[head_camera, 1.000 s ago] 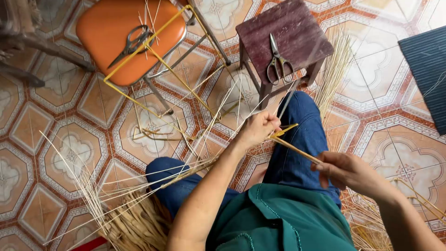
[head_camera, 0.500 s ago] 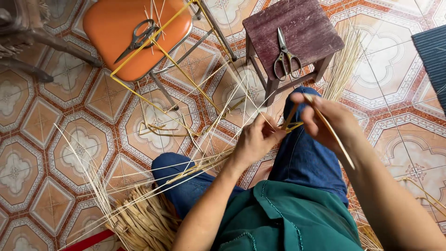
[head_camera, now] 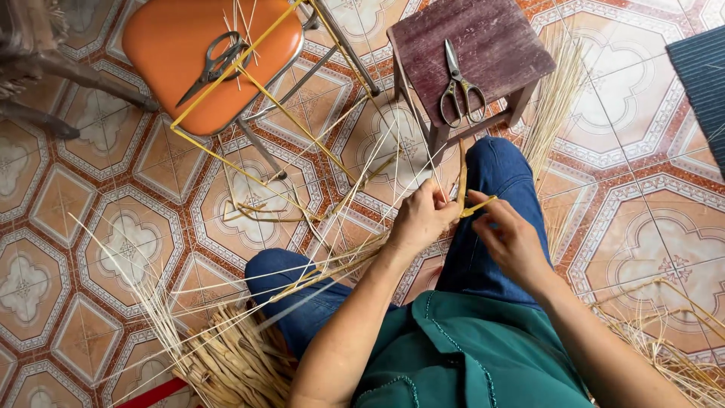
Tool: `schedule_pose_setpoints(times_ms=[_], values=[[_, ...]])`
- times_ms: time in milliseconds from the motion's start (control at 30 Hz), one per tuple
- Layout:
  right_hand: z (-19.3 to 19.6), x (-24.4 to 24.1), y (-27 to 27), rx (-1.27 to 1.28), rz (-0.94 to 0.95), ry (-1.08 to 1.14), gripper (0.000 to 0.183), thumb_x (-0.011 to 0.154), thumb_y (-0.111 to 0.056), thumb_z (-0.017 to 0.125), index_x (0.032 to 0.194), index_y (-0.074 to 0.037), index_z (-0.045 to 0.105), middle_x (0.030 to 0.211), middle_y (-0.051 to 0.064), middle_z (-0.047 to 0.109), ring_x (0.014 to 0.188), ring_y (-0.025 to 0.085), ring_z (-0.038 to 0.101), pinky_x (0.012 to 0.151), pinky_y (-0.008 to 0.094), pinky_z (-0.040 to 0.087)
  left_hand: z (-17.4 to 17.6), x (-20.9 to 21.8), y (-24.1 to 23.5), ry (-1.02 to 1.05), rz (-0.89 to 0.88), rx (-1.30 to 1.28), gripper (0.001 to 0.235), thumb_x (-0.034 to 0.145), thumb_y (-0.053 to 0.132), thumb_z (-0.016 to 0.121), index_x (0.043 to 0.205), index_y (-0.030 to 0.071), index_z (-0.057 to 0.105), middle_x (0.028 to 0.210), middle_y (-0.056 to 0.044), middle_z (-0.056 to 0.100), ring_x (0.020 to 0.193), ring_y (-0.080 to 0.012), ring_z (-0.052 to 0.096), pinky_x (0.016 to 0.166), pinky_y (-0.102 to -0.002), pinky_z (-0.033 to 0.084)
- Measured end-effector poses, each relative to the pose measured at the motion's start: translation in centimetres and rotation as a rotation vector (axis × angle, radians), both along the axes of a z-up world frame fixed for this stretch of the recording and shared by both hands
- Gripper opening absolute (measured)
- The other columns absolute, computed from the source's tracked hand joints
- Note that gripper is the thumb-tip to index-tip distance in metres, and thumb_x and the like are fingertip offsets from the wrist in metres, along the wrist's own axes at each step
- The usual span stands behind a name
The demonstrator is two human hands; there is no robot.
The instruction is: The person sits on the floor and weaves thin bamboo strips across a rectangular bamboo frame resting on their lap, threading and tightening each strip over and under the frame ribs. They pull strips from a bundle beside them and bend the frame as they work.
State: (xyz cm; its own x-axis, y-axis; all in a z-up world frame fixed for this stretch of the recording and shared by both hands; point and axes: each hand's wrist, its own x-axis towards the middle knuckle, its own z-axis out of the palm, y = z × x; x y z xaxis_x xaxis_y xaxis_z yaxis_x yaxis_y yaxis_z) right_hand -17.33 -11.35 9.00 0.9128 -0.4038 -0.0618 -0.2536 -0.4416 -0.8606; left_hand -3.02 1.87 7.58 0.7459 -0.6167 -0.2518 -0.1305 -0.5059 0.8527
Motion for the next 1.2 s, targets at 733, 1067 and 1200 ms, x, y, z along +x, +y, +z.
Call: schedule_pose_setpoints(times_ms=[733,1067,1200], values=[[-0.3,-1.8,-6.7,0.659,0.083,0.262,0.031,0.101,-0.026,0.065,0.102,0.002,0.078,0.060,0.004,0.058,0.054,0.010,0.049,0.052,0.024,0.037,1.3,-0.7,2.3,0.107,-0.132,-0.462,0.024,0.092,0.021,0.076,0.100,0.006,0.059,0.091,-0.007,0.077,0.083,-0.0127,0.075,0.072,-0.030,0.059],[5.7,4.3,-4.6,0.416,0.052,-0.191,0.038,0.106,-0.033,0.055,0.122,-0.002,0.071,0.100,0.005,0.076,0.091,0.010,0.067,0.081,0.026,0.052,2.4,-1.2,0.9,-0.089,0.067,-0.156,0.029,0.084,0.021,0.084,0.082,0.008,0.058,0.070,-0.005,0.071,0.064,-0.0172,0.070,0.060,-0.034,0.055],[2.5,5.7,-4.0,-0.210,0.246,-0.059,0.030,0.101,-0.032,0.062,0.111,-0.008,0.077,0.097,0.003,0.078,0.091,0.013,0.069,0.091,0.033,0.051,2.2,-1.4,1.2,-0.159,0.065,-0.149,0.025,0.085,0.020,0.081,0.087,0.009,0.058,0.071,-0.005,0.068,0.063,-0.0178,0.069,0.058,-0.035,0.055]])
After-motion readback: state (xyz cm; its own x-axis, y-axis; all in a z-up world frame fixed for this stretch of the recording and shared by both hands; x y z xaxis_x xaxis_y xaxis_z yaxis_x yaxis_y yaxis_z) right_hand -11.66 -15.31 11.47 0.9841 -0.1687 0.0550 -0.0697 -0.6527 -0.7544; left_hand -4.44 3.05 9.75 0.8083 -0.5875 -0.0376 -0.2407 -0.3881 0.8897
